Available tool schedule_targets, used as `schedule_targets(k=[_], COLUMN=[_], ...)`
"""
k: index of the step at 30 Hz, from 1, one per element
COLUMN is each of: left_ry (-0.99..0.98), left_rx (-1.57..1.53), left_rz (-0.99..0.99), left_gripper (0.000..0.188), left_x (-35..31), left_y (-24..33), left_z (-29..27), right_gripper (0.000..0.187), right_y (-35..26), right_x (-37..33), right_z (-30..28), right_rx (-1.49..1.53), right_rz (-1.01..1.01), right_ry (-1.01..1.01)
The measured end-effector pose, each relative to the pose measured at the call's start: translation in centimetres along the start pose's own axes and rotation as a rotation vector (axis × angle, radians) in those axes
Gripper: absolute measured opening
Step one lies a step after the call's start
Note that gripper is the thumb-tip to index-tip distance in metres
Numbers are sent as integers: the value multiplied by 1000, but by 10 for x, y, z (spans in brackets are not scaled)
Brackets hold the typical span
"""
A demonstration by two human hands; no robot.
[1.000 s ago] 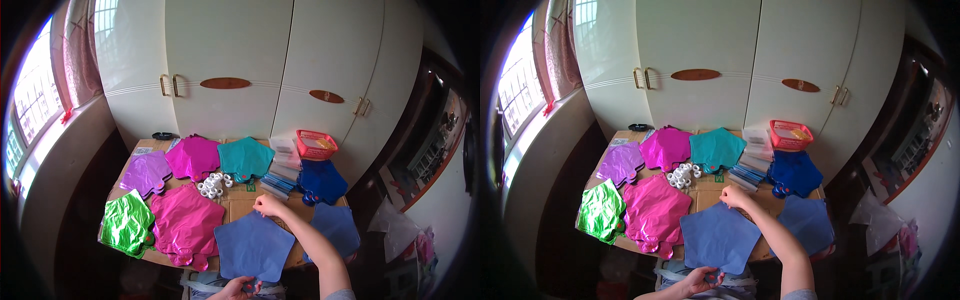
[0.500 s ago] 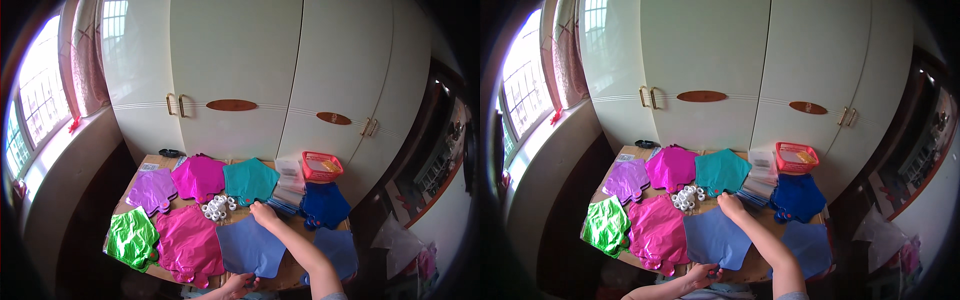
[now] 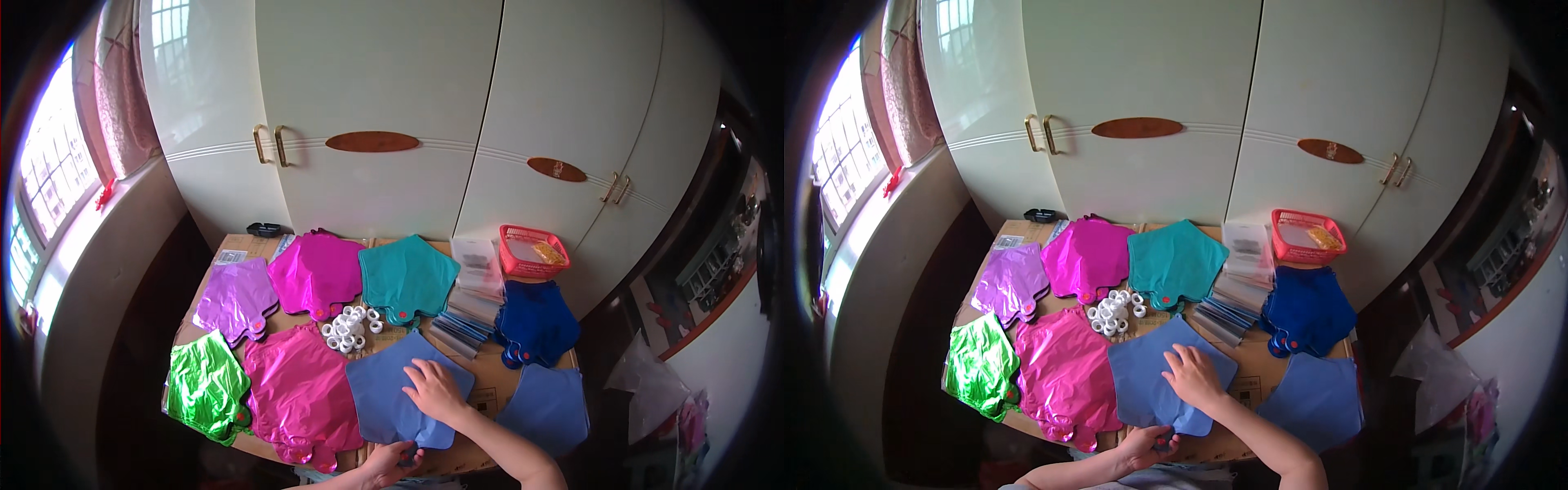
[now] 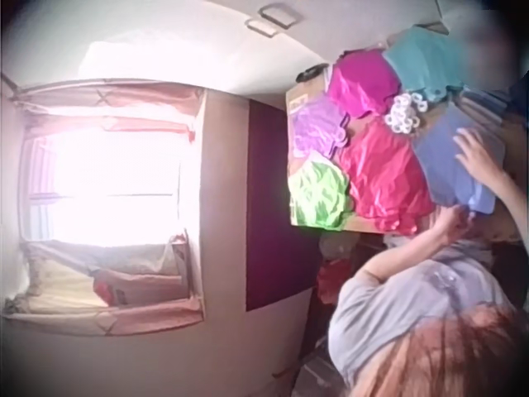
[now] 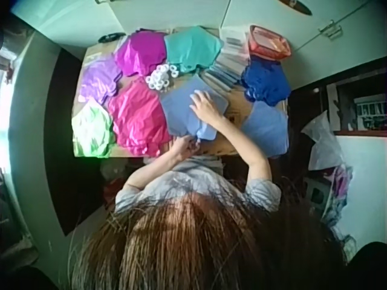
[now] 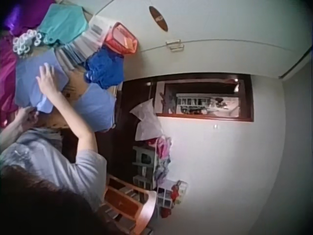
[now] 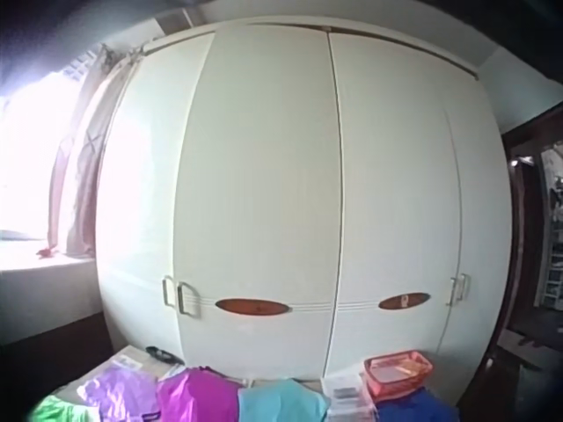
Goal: Folding colorful plastic liners and inserting them into retail bags with cardboard backings.
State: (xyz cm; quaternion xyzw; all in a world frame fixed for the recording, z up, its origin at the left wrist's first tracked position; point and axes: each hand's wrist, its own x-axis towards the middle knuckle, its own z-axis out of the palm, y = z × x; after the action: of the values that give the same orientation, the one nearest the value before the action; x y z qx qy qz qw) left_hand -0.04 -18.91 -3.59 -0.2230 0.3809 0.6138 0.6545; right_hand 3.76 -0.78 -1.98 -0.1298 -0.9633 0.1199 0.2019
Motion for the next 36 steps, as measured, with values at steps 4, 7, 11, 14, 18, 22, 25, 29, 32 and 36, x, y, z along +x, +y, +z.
schedule_targets(k=[4, 7, 11, 14, 18, 22, 25, 29, 32, 36], left_ry=[13, 39, -7, 12, 29, 35, 38, -13, -49, -85], left_rx=[38, 26, -65, -35, 5, 19, 41, 126, 272, 642], left_rz=[18, 21, -58, -30, 7, 8, 19, -13, -3, 334], left_gripper=[19, 17, 15, 15, 14, 15, 15, 16, 26, 41], left_x=[-2, -7, 14, 7, 3, -1, -2, -15, -20, -28], left_y=[1, -1, -10, -11, -9, -8, -9, 1, 20, 51], left_z=[4, 9, -11, -2, 4, 9, 9, 15, 1, -9], right_gripper=[42, 42, 42, 42, 41, 41, 41, 45, 52, 63], right_y=[6, 0, -7, -3, 1, 1, 0, -1, -3, -6], right_x=[-2, 1, 0, -4, -7, -8, -8, -9, -10, -10], right_z=[7, 9, 15, 18, 24, 25, 24, 24, 23, 20], right_rx=[-21, -10, 14, -25, -16, -15, -28, -72, -81, -124], right_rz=[3, -20, -32, -20, -7, -19, -29, -24, -16, -2], right_ry=[26, 5, -37, -48, -19, 0, -1, -10, -21, -68])
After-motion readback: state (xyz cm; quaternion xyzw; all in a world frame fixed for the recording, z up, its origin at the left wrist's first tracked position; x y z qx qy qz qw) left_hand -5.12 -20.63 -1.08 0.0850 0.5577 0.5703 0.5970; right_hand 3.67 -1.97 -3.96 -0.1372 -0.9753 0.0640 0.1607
